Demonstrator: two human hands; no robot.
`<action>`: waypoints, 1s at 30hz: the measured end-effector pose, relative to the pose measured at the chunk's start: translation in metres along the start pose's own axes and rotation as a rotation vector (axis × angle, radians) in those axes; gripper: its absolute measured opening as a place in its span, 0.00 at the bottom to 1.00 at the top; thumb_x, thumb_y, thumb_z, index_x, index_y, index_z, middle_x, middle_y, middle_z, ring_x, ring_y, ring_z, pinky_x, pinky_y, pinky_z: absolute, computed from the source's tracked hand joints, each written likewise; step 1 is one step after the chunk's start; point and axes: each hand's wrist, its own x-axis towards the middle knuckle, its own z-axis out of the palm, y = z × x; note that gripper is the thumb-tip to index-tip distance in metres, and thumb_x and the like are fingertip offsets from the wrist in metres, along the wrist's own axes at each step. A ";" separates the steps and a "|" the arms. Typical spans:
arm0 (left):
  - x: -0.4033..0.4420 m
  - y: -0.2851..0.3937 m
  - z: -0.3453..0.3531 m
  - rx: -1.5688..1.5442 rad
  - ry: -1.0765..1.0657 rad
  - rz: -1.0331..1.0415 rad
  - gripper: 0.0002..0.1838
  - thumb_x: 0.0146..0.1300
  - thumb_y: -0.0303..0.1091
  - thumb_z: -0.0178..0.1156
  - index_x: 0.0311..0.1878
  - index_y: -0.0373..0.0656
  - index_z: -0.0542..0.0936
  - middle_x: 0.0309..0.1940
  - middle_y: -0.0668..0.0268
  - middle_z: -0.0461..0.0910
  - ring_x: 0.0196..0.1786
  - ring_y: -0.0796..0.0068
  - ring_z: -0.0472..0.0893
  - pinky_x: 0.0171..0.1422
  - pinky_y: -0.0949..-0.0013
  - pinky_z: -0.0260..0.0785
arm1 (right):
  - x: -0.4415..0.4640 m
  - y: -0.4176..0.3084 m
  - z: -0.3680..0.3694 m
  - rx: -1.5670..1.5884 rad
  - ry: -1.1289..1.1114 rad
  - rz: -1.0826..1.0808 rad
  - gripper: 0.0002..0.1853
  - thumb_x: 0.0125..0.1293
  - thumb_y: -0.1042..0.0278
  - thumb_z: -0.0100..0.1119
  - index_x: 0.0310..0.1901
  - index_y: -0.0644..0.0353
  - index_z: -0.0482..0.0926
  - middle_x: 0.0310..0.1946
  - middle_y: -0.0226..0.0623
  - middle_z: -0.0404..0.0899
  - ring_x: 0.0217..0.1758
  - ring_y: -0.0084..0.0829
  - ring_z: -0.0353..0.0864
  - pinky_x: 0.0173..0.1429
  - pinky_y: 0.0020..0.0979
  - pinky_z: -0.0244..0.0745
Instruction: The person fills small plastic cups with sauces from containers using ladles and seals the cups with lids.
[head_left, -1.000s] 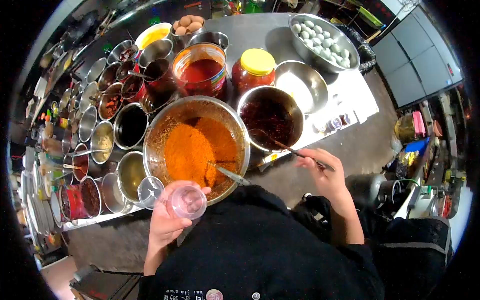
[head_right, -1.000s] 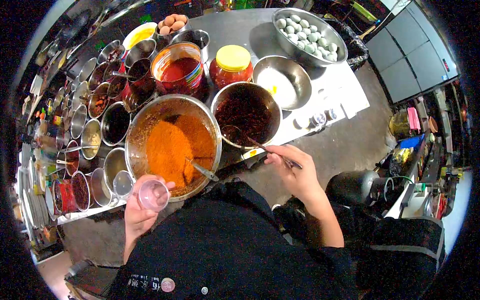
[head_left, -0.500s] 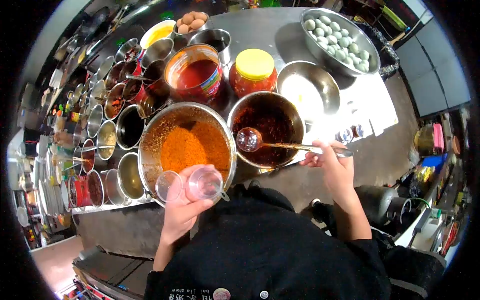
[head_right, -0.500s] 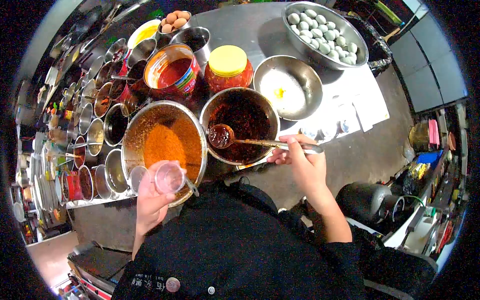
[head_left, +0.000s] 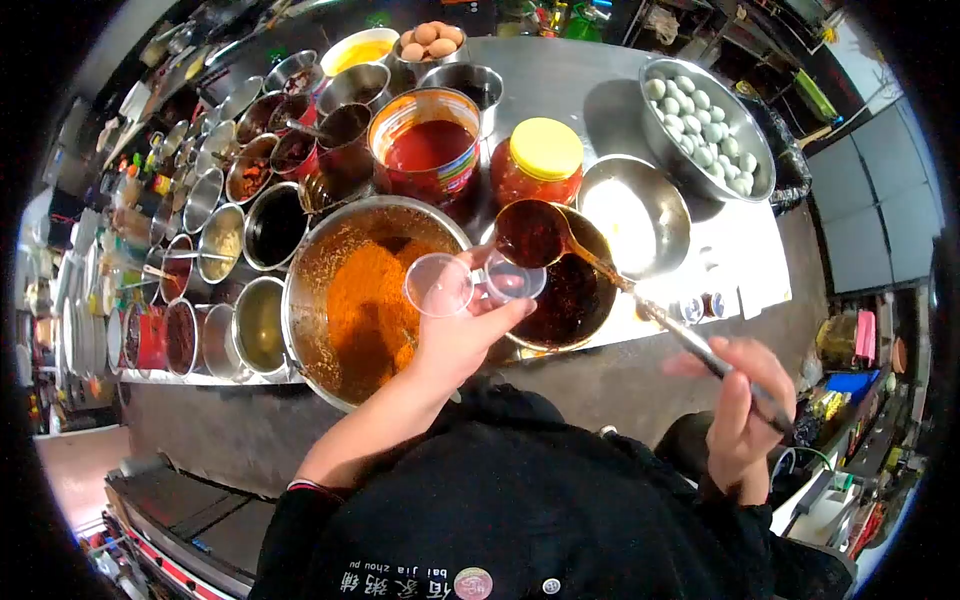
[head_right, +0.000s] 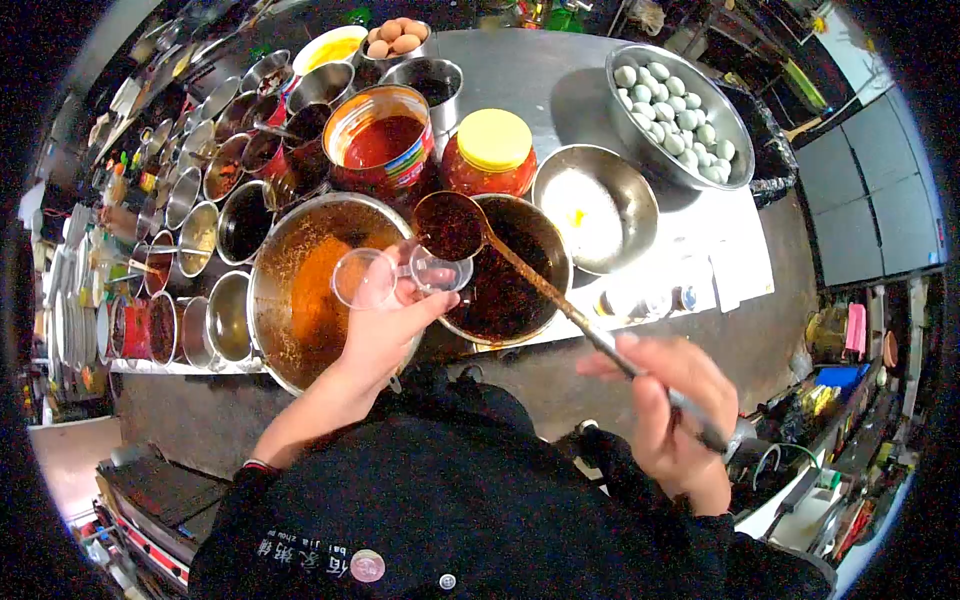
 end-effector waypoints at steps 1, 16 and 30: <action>0.000 0.002 0.000 -0.006 0.006 -0.001 0.32 0.50 0.13 0.60 0.59 0.34 0.62 0.46 0.62 0.72 0.50 0.74 0.75 0.53 0.72 0.72 | -0.001 -0.002 0.001 -0.001 -0.009 0.001 0.10 0.66 0.73 0.45 0.45 0.65 0.74 0.34 0.47 0.82 0.31 0.36 0.83 0.38 0.28 0.75; 0.001 0.009 -0.001 -0.108 -0.001 0.048 0.30 0.48 0.10 0.60 0.51 0.48 0.65 0.45 0.69 0.72 0.50 0.75 0.75 0.55 0.73 0.69 | -0.028 -0.019 0.021 -0.098 -0.148 -0.227 0.09 0.69 0.68 0.45 0.47 0.61 0.69 0.39 0.51 0.78 0.37 0.42 0.82 0.40 0.37 0.78; -0.003 0.020 -0.003 -0.094 -0.026 0.071 0.32 0.49 0.11 0.60 0.58 0.34 0.60 0.52 0.58 0.71 0.54 0.68 0.74 0.60 0.68 0.68 | -0.037 0.004 0.050 0.624 0.354 0.261 0.14 0.73 0.64 0.37 0.51 0.64 0.68 0.36 0.42 0.76 0.33 0.30 0.79 0.37 0.29 0.77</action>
